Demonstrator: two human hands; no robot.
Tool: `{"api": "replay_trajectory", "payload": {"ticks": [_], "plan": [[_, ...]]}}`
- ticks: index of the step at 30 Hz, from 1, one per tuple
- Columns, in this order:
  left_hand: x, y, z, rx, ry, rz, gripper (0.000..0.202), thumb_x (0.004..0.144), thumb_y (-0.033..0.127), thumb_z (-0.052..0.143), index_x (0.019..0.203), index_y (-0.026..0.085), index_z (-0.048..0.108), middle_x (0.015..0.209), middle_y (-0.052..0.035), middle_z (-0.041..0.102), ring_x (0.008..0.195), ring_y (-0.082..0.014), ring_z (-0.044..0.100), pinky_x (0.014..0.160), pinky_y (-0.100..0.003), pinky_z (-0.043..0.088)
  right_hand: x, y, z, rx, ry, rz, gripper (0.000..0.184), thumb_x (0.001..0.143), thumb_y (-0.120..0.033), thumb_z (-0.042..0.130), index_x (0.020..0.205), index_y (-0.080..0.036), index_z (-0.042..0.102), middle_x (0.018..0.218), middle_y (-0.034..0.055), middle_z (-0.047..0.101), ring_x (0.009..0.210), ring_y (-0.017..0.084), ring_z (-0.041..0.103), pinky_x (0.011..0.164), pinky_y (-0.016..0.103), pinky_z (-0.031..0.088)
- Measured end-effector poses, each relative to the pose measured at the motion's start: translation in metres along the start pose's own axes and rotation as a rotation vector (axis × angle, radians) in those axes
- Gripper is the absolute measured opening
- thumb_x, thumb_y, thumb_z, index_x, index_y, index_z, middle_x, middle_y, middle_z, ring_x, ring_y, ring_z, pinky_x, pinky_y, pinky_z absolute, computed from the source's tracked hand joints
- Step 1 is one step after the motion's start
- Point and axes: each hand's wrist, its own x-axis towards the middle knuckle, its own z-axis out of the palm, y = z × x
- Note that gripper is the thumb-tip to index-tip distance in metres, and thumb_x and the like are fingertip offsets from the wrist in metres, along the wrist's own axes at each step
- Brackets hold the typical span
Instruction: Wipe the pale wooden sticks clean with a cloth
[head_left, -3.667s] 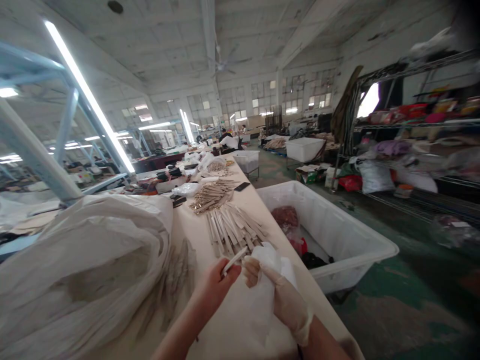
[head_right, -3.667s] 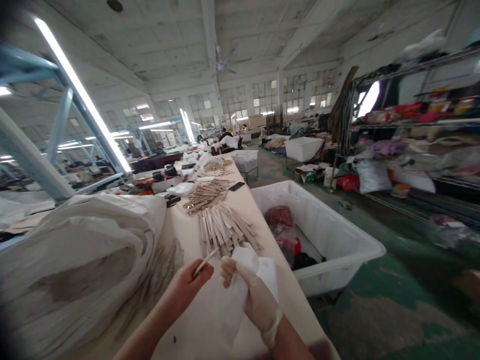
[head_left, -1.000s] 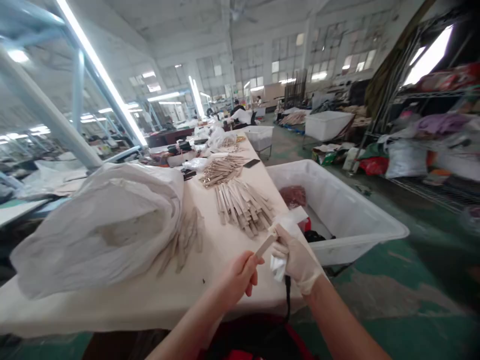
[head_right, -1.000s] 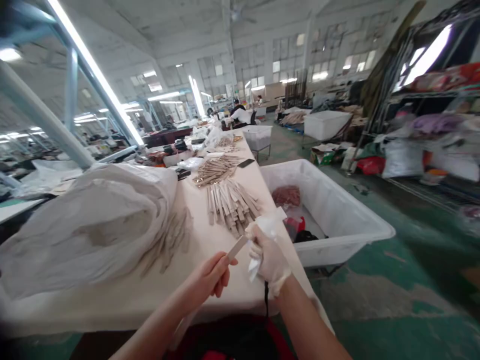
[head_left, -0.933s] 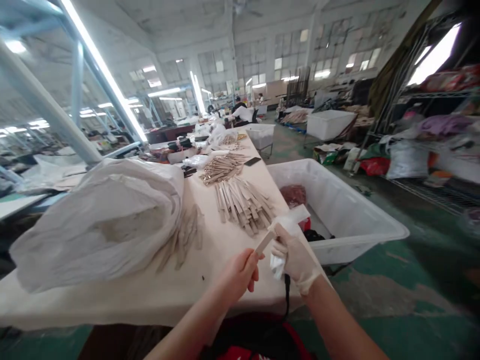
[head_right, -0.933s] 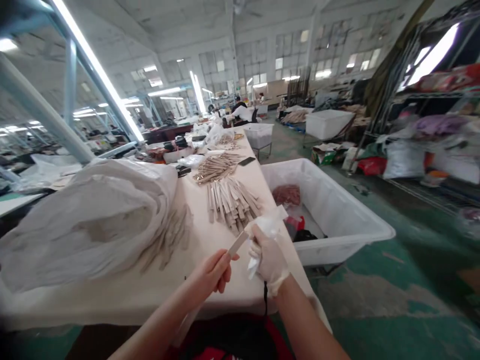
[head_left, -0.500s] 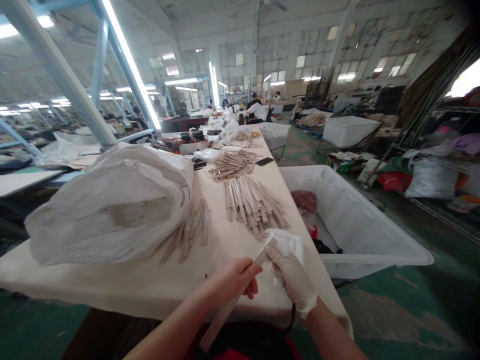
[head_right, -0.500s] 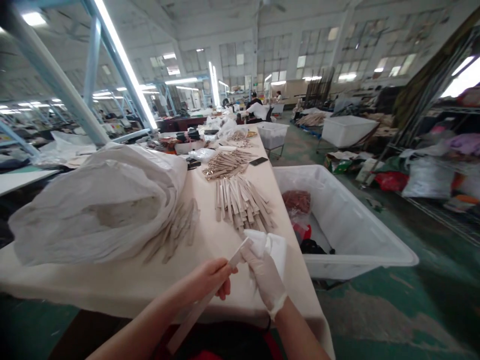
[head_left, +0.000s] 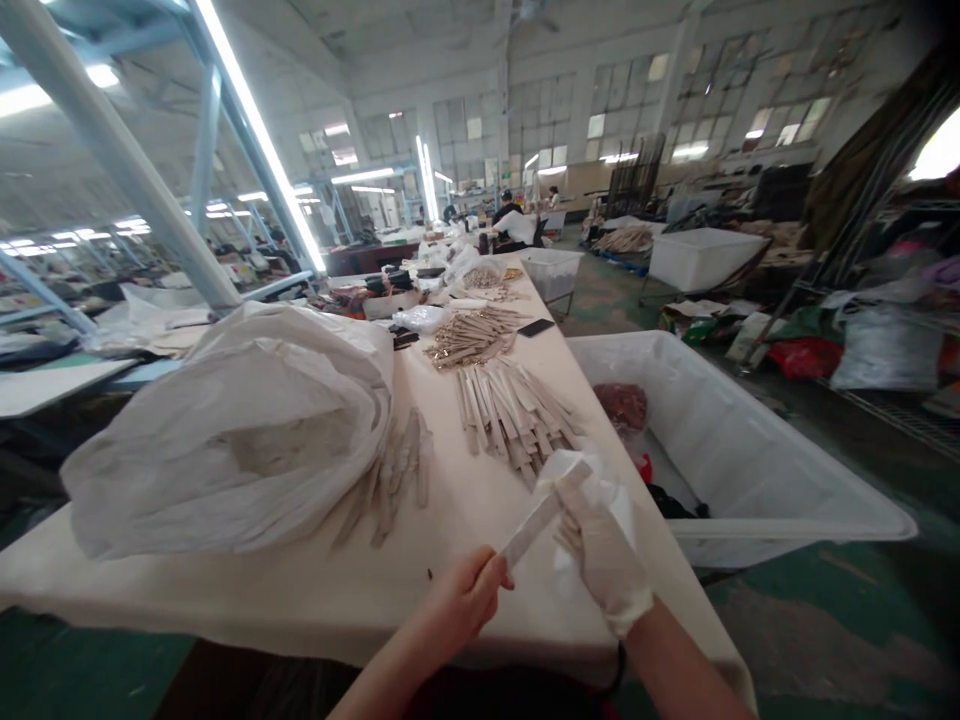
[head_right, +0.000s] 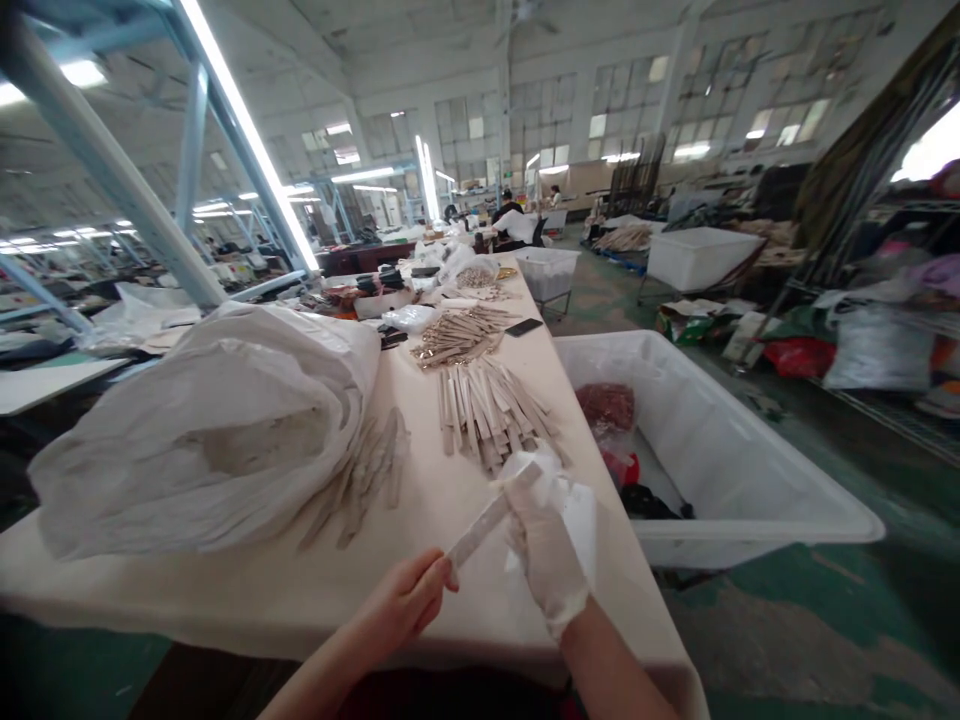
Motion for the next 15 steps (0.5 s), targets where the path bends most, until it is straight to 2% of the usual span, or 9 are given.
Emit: {"api": "replay_trajectory", "payload": {"ticks": [3,4,5,9,12,13,15], "plan": [[0.006,-0.006,0.0,-0.057,0.03,0.06,0.038,0.081,0.05,0.03,0.073,0.016,0.046,0.037,0.0118,0.026,0.031,-0.004,0.02,0.034,-0.017,0.014,-0.005,0.005,0.01,0.007,-0.251,0.084,0.031,0.065,-0.044,0.068,0.06,-0.017,0.053,0.054,-0.0042,0.048,0.051,0.009,0.043,0.05,0.021,0.035],[0.006,-0.007,-0.001,-0.066,0.026,0.063,0.038,0.081,0.05,0.031,0.073,0.016,0.046,0.037,0.0117,0.026,0.031,-0.004,0.02,0.034,-0.017,0.014,-0.006,0.007,0.012,0.005,-0.29,0.097,0.032,0.065,-0.044,0.068,0.059,-0.017,0.053,0.054,-0.0037,0.048,0.051,0.01,0.043,0.051,0.022,0.035],[0.006,-0.008,-0.003,-0.07,0.021,0.058,0.038,0.081,0.05,0.032,0.072,0.016,0.046,0.037,0.0116,0.026,0.031,-0.004,0.021,0.034,-0.017,0.014,-0.006,0.008,0.012,0.008,-0.273,0.092,0.031,0.066,-0.045,0.067,0.059,-0.017,0.053,0.052,-0.004,0.048,0.049,0.009,0.043,0.05,0.021,0.036],[-0.003,-0.012,-0.005,-0.092,0.019,0.007,0.036,0.08,0.048,0.034,0.072,0.015,0.048,0.036,0.0107,0.029,0.031,-0.0044,0.022,0.032,-0.016,0.015,0.0,0.014,0.009,-0.001,-0.058,0.1,0.027,0.067,-0.045,0.066,0.062,-0.02,0.056,0.047,-0.0068,0.044,0.041,0.007,0.037,0.043,0.019,0.033],[0.0,-0.017,-0.008,-0.093,0.077,-0.026,0.036,0.082,0.045,0.03,0.075,0.015,0.049,0.037,0.0106,0.029,0.03,-0.005,0.021,0.031,-0.016,0.016,0.003,0.025,0.01,-0.017,-0.12,0.237,0.025,0.065,-0.043,0.069,0.07,-0.02,0.06,0.05,-0.0058,0.048,0.043,0.007,0.042,0.041,0.018,0.034],[0.004,-0.02,-0.013,-0.029,0.128,-0.04,0.036,0.083,0.044,0.028,0.077,0.015,0.05,0.037,0.0104,0.029,0.03,-0.0052,0.022,0.031,-0.016,0.018,0.004,0.027,0.009,-0.009,-0.15,0.269,0.025,0.065,-0.043,0.068,0.074,-0.02,0.062,0.049,-0.0063,0.046,0.042,0.007,0.041,0.04,0.017,0.034],[0.013,-0.023,-0.034,0.192,0.288,-0.074,0.036,0.085,0.039,0.026,0.077,0.014,0.053,0.04,0.0089,0.033,0.03,-0.0057,0.028,0.033,-0.016,0.024,0.008,0.026,0.004,0.033,-0.164,0.226,0.025,0.069,-0.04,0.067,0.085,-0.021,0.063,0.045,-0.0089,0.039,0.038,0.005,0.035,0.036,0.015,0.03]]}}
